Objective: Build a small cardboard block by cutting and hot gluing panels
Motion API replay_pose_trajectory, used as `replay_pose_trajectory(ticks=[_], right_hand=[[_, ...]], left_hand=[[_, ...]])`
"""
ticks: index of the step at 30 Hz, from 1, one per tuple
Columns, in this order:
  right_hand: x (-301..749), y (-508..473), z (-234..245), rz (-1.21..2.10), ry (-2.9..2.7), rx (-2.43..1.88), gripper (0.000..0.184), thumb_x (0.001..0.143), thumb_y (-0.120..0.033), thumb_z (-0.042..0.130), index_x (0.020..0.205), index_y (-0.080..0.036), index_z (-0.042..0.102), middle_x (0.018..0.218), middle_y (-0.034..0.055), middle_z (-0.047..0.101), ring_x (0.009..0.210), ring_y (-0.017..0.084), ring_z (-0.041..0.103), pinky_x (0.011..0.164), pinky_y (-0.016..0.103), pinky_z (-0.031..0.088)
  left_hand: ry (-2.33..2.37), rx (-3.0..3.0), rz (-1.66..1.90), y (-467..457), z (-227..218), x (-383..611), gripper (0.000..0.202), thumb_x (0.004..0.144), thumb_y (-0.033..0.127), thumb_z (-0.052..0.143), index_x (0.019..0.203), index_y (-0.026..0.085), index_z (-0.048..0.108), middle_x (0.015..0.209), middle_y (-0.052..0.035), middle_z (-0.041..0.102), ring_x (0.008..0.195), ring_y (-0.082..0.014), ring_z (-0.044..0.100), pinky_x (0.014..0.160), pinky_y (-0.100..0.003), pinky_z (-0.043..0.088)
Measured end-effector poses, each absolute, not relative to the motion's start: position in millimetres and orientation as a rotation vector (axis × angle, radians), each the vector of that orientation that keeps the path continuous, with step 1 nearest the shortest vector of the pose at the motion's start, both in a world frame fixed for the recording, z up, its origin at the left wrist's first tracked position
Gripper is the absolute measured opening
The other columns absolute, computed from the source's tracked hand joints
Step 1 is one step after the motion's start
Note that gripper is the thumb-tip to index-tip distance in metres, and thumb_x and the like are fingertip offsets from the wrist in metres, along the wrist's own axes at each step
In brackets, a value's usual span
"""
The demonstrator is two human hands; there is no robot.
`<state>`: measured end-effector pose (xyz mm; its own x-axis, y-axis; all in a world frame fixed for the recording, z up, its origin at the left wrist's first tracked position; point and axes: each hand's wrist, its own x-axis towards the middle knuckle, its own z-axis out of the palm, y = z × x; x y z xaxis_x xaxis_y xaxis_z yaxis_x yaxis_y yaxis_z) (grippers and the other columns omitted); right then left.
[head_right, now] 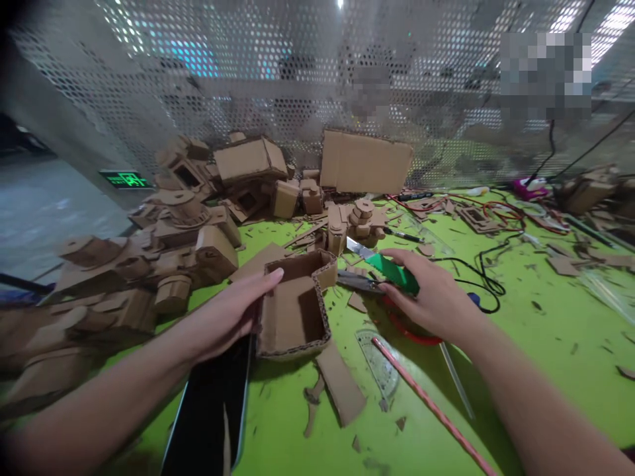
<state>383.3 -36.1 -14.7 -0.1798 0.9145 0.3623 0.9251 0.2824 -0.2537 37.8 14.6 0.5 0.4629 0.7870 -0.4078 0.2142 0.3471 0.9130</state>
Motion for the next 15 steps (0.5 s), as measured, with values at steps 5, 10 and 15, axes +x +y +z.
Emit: replay_pose_trajectory(ticks=[5,10,15], right_hand=[[386,-30,-23,-0.004,-2.142,-1.748,0.047,0.104,-0.04,0.061,0.15,-0.029,0.061,0.126,0.0117,0.081,0.1,0.035,0.08,0.077,0.046,0.063],[391,-27,-27,-0.054,-2.133,-1.75,0.044,0.104,-0.038,0.059,0.145,-0.024,0.064,0.131,0.0162,0.078,0.112,0.041,0.075,0.088,0.056,0.061],[393,-24,-31,-0.112,-2.151,-1.681,0.039,0.103,-0.035,0.059,0.137,-0.021,0.069,0.124,0.017,0.078,0.117,0.041,0.07,0.097,0.059,0.057]], left_hand=[[1.173,1.59,0.323,9,8,30,0.058,0.095,0.077,0.063,0.107,0.022,0.075,0.075,-0.0026,0.077,0.059,-0.0221,0.071,0.053,-0.03,0.053],[1.442,2.206,0.421,19,15,22,0.065,0.109,0.067,0.035,0.103,0.019,0.079,0.089,-0.0097,0.079,0.086,-0.0294,0.076,0.084,-0.039,0.058],[1.603,2.414,0.431,40,-3,16,0.079,0.095,0.068,0.059,0.147,0.008,0.067,0.151,-0.0273,0.063,0.145,-0.0452,0.056,0.127,-0.055,0.039]])
